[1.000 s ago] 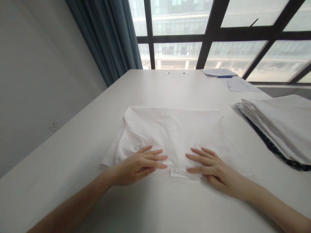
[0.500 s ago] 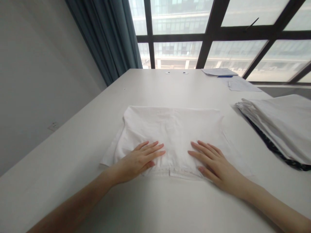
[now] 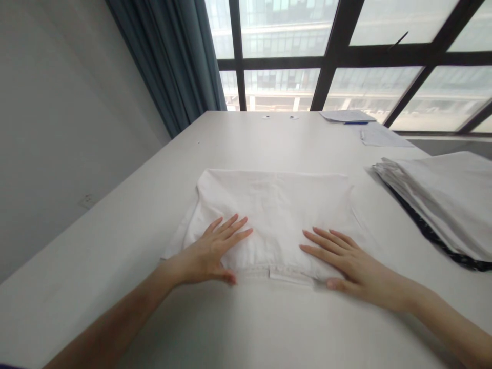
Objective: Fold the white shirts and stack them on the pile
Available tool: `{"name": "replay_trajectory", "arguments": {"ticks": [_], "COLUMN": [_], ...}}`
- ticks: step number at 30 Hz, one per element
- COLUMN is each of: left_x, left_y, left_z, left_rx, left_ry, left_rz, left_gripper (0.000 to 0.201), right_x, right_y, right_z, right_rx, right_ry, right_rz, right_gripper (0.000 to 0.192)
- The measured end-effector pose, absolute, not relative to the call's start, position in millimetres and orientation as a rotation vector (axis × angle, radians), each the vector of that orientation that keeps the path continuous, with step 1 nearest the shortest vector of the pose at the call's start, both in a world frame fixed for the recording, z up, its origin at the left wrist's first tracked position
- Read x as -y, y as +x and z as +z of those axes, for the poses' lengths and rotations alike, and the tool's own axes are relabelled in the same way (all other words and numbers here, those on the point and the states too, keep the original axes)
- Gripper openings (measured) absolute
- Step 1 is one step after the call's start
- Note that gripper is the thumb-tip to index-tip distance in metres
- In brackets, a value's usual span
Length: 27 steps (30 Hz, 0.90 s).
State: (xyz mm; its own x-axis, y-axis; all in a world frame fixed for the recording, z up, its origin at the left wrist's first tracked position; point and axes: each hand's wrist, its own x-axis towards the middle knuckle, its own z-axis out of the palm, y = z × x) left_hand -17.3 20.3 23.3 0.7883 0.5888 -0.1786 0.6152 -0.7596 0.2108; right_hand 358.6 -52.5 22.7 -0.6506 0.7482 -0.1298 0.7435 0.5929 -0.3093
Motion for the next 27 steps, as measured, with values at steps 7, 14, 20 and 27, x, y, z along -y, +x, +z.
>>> {"name": "replay_trajectory", "arguments": {"ticks": [7, 14, 20, 27], "left_x": [-6.5, -40.0, -113.9, -164.0], "left_y": [-7.7, 23.7, 91.4, 107.7], "left_z": [25.6, 47.0, 57.5, 19.0], "left_rx": [-1.174, -1.213, -1.434, -1.506], "left_ry": [2.746, 2.934, 2.833, 2.788], "left_rz": [-0.130, 0.107, 0.191, 0.269], "left_gripper": [0.071, 0.042, 0.031, 0.047], "right_x": [54.0, 23.6, -61.3, -118.0], "right_y": [357.9, 348.1, 302.7, 270.3], "right_z": [38.2, 50.7, 48.5, 13.4], "right_rx": [2.707, 2.532, 2.458, 2.316], "right_ry": [-1.358, -1.321, -1.445, -1.627], "right_rz": [0.767, 0.495, 0.128, 0.021], "right_gripper": [0.060, 0.033, 0.034, 0.044]}}
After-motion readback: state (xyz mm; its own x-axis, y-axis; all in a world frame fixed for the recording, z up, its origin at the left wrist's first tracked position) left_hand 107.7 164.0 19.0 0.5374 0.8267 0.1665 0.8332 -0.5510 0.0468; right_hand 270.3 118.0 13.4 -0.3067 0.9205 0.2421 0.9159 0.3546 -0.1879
